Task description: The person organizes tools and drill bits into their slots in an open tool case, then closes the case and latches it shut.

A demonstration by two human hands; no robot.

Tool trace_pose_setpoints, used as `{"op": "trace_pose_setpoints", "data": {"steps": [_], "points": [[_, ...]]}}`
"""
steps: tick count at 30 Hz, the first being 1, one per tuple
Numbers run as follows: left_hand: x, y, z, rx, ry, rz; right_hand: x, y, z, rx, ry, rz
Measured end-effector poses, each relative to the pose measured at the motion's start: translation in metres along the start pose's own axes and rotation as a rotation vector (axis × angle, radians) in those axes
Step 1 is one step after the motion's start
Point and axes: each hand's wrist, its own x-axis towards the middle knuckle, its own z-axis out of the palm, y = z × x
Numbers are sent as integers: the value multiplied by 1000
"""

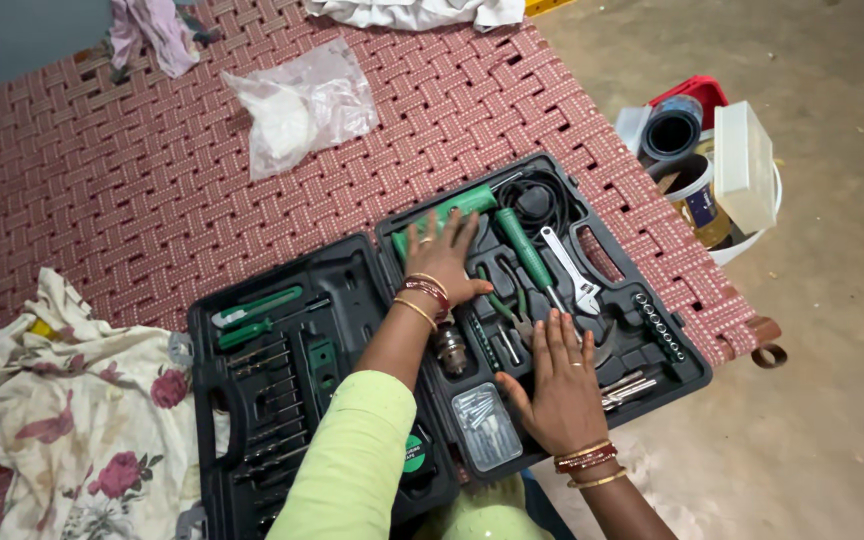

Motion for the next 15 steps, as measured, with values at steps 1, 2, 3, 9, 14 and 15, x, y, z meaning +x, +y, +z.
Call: {"op": "trace_pose_setpoints", "data": {"steps": [1,2,3,9,14,15], "points": [[6,1,6,20,59,116,0,0,0,1,5,3],[14,2,13,24,61,120,0,0,0,-13,30,27],[21,6,20,-69,127,248,-1,0,-1,-27,51,51],[31,38,33,-193,16,309,-1,0,4,-164,-18,213],[19,50,19,-112,-22,260,0,0,3,-159,-11,212],[19,52,16,-92,-46,241,0,-1,3,-157,-10,211]]}}
